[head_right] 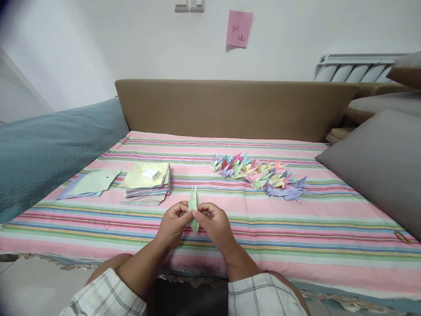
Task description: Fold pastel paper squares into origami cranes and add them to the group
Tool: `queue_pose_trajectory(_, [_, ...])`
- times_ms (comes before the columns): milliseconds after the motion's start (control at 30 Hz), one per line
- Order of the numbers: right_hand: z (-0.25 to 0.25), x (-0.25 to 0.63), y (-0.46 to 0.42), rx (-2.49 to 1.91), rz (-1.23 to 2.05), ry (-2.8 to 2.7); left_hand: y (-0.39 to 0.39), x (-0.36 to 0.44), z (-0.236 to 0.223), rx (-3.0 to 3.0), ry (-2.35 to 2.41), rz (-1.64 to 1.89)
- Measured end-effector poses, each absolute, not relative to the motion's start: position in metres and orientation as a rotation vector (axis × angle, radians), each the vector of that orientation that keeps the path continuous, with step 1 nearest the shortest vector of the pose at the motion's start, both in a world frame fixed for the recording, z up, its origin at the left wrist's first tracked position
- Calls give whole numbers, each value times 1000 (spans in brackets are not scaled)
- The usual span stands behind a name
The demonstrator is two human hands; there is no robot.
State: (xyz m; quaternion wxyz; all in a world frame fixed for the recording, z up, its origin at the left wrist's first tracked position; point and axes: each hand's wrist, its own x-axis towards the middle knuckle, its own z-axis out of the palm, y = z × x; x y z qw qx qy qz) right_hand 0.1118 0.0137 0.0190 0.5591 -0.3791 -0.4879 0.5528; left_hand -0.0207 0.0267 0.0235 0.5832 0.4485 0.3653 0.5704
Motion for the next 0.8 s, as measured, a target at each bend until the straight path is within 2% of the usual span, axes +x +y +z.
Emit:
queue_pose_trajectory(367, [12, 109, 17, -810, 1374, -1038, 25, -21, 34, 771, 798, 1261])
queue_pose_trajectory(500, [11, 108, 18, -797, 1390, -952, 25, -22, 36, 755, 779, 1116])
queue_pose_trajectory(800, [11, 107, 17, -860, 1379, -1005, 24, -22, 36, 782, 852, 1129])
